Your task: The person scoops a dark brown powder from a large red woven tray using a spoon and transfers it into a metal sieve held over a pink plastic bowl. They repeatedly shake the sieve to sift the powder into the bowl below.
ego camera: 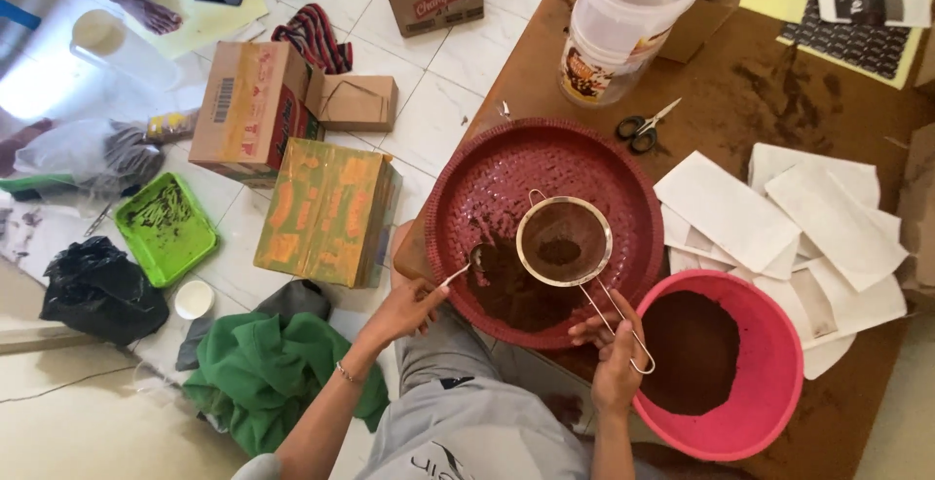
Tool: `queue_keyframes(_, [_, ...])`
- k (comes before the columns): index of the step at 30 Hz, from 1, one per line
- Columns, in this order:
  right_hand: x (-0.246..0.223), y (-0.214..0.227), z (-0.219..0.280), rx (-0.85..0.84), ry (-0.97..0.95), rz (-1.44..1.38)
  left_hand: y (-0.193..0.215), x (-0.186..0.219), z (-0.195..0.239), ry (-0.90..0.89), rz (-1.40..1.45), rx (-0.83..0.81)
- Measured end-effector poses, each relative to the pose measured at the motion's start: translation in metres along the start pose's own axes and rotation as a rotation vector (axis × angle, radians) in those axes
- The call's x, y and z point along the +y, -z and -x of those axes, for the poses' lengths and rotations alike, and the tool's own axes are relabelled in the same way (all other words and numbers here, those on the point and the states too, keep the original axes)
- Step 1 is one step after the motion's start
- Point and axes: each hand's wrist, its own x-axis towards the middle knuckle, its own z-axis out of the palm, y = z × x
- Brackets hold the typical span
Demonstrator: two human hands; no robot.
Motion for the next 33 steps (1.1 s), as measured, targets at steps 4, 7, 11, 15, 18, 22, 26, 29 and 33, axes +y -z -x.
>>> queue_keyframes(4, [-0.002,0.002,0.013,-0.018,0.021,-0.013,0.003,-0.019,0.001,-0.153,-0.193,0.188])
queue_keyframes(7, [-0.003,-0.001,0.009,-0.008,0.015,-0.008,0.006,-0.015,-0.004,-0.35,-0.274,0.385])
queue_keyframes(11, [-0.006,-0.002,0.003,-0.039,0.03,0.012,-0.003,-0.008,-0.028,-0.721,-0.275,0.518])
queue_keyframes(15, [0.001,0.005,-0.01,-0.071,0.068,-0.025,-0.014,0.02,-0.031,-0.824,-0.208,0.467])
queue_keyframes(18, [0.003,0.01,-0.013,-0.066,0.053,-0.017,-0.03,0.029,-0.032,-0.805,-0.174,0.489])
queue_keyframes(22, [0.011,0.012,-0.017,-0.077,0.036,-0.055,-0.039,0.046,-0.029,-0.826,-0.08,0.442])
queue_keyframes(26, [0.006,0.013,-0.012,-0.087,0.038,-0.08,-0.043,0.063,-0.016,-0.941,-0.151,0.473])
queue_keyframes(29, [0.007,0.015,-0.008,-0.078,0.037,-0.129,-0.043,0.065,-0.017,-0.85,-0.023,0.422])
queue_keyframes(33, [0.007,0.016,0.0,-0.086,0.047,-0.141,-0.045,0.048,-0.022,-0.846,0.078,0.398])
